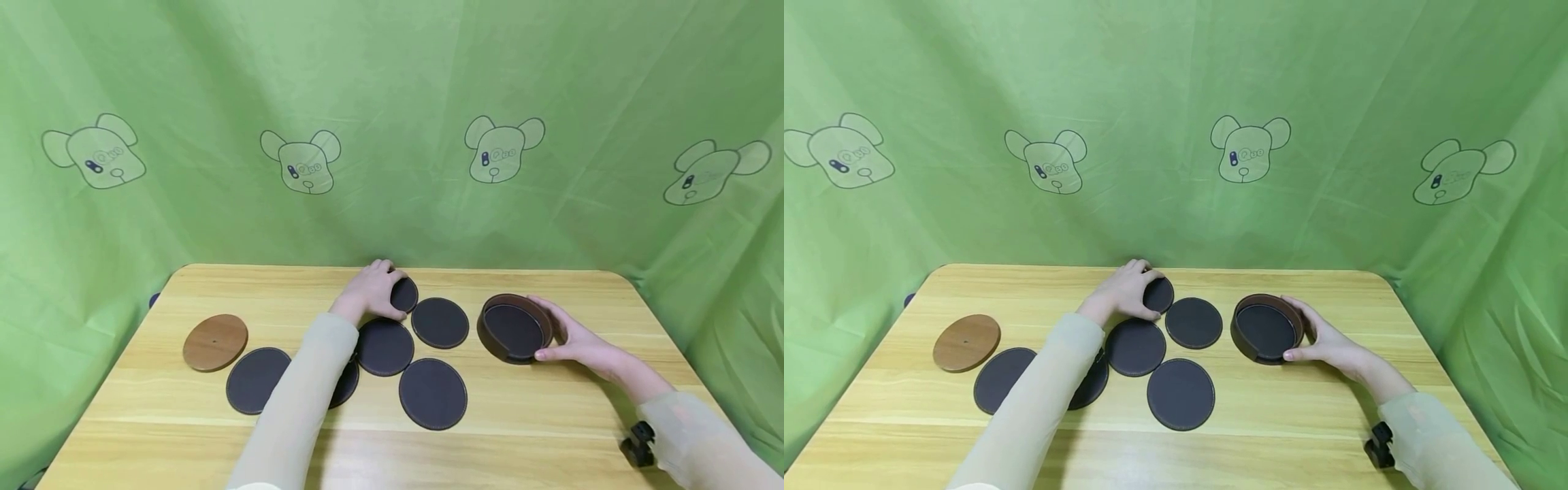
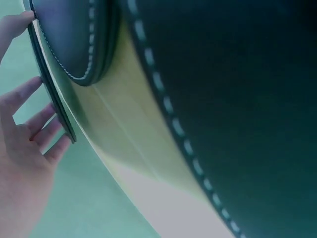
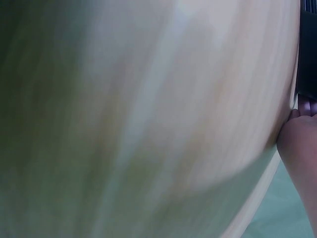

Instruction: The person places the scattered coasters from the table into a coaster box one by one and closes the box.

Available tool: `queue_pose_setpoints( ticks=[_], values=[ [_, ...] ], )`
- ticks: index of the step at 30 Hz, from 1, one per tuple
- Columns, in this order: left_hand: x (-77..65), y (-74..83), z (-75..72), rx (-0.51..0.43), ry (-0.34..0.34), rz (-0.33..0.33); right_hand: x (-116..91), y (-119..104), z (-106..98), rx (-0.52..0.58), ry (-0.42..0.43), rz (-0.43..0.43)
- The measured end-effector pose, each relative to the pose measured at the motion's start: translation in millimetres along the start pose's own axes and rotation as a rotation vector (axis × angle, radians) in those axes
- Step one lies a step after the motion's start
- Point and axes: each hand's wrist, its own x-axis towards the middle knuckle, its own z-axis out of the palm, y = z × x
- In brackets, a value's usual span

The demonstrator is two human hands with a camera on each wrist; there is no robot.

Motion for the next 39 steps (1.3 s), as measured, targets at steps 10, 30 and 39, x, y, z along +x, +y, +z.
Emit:
queue_pose_setpoints(
  ticks=[10,30,39],
  values=[
    [2.7,-1.3,0.8,0.039,0.039,0.039,0,3,-3,-0.001,-0.003,0.015],
    [4.9,20.6,-7.1,0.141,0.076,0.141,-2,1,-2,0.009,-0.008,0.022],
    [11.5,42.2,-10.7,0.164,0.104,0.228,0,3,-4,-0.005,0.003,0.015]
  ],
)
